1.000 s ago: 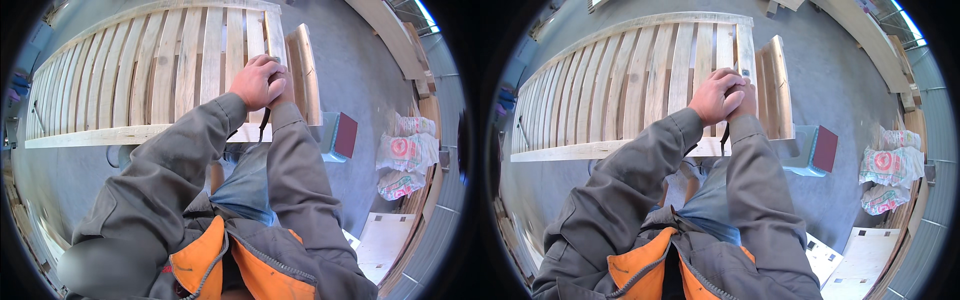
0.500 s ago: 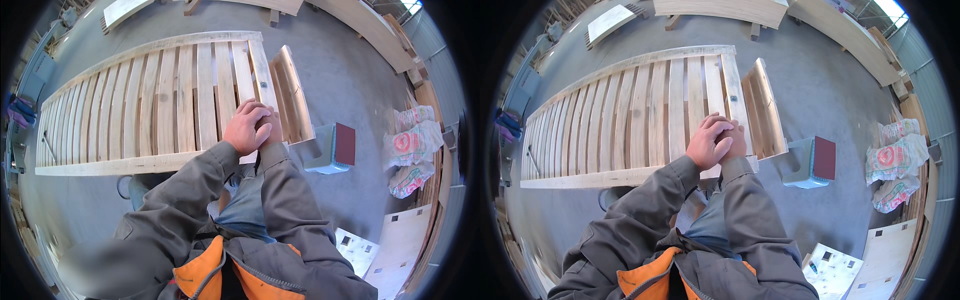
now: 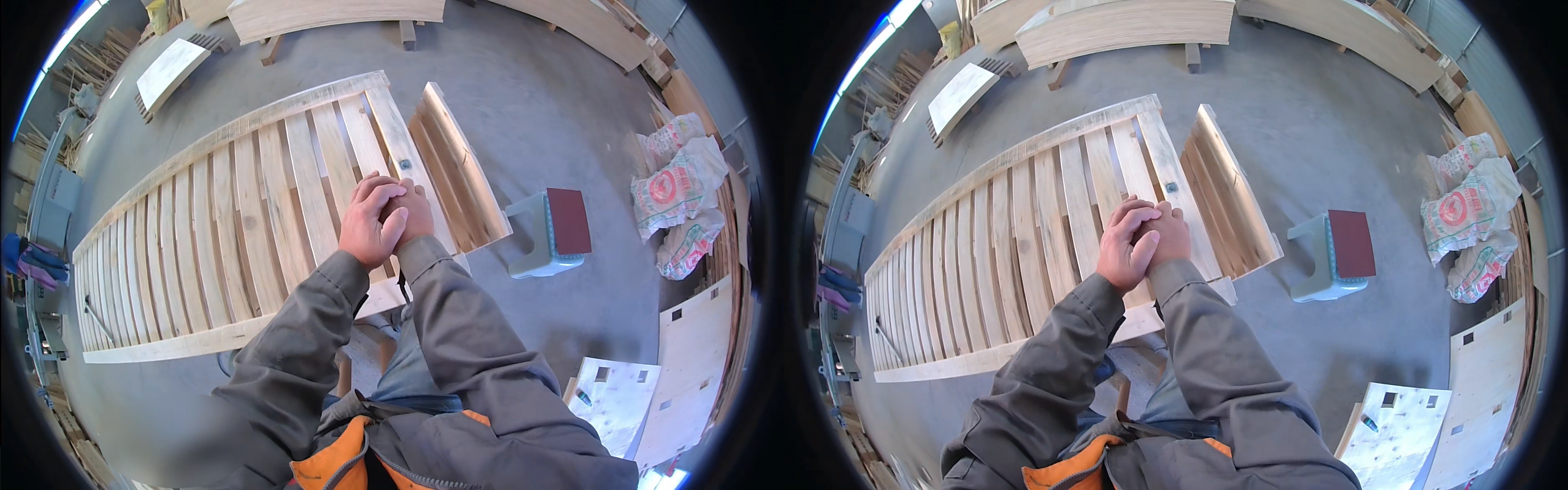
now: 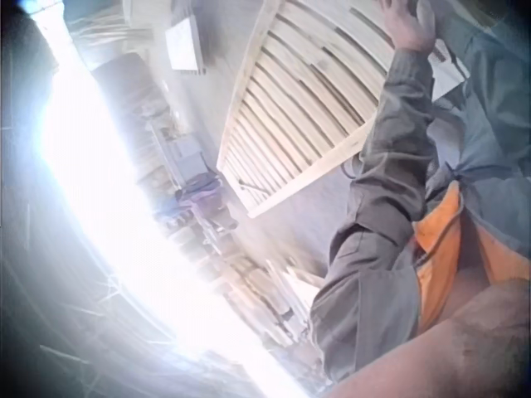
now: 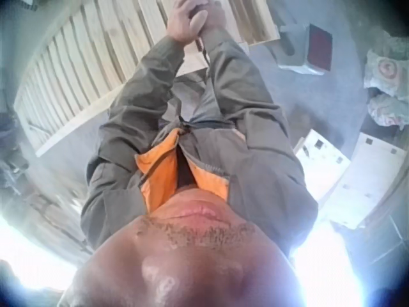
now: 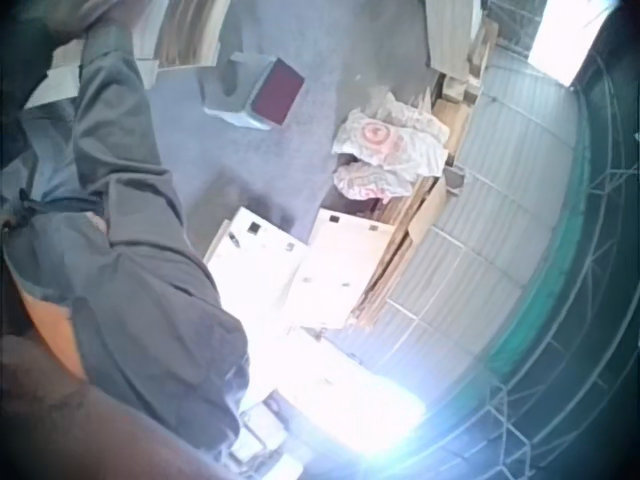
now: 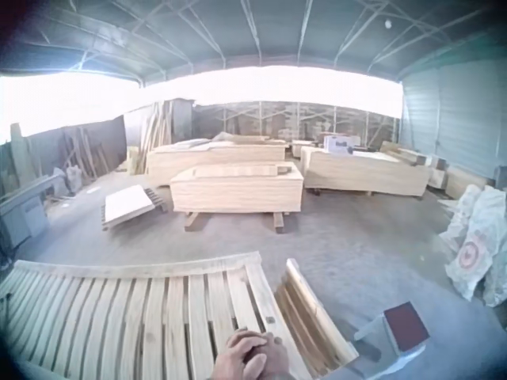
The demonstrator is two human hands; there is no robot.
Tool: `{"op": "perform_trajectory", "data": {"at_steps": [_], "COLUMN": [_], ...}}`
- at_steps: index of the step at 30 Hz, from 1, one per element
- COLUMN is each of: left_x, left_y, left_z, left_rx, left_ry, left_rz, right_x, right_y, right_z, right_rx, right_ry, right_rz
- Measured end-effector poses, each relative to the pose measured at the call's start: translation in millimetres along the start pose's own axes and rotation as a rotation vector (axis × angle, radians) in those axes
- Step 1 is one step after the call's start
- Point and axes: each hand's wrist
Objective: The person uses a red electric sander to smooth the surface of a wooden slatted structure. They move the sander back and forth across the slats and frame, occasionally adjusting their grip and position.
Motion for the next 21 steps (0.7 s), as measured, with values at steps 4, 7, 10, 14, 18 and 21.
{"op": "perform_trajectory", "data": {"at_steps": [4, 7, 10, 14, 18, 21], "left_x": [20, 30, 39, 49, 60, 69], "left_y": [0, -3, 1, 4, 4, 3], "left_z": [23, 38, 52, 67, 84, 98], "left_rx": [-0.017, -0.021, -0.033, -0.037, -0.034, -0.043], "left_ry": [0.011, -0.012, 0.007, 0.035, 0.011, 0.038], "left_rz": [-0.023, -0.033, -0.04, -0.079, -0.036, -0.057], "right_x": [-7, -10, -7, -6, -10, -15], "right_y": [-18, -29, -27, -24, -33, -44], "right_z": [29, 44, 61, 82, 104, 119], "right_rx": [0.025, -0.028, -0.011, 0.026, 0.019, -0.004], "right_ry": [-0.039, -0.055, -0.047, -0.016, -0.075, -0.08], "right_rz": [0.037, 0.038, 0.043, 0.056, 0.127, 0.164]}}
Point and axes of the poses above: each hand's wrist, its own z-axis towards the middle knuckle, its own y-axis out of the back of the hand, x = y × z, and after that the axes turned 8 degrees about -x, right-handed
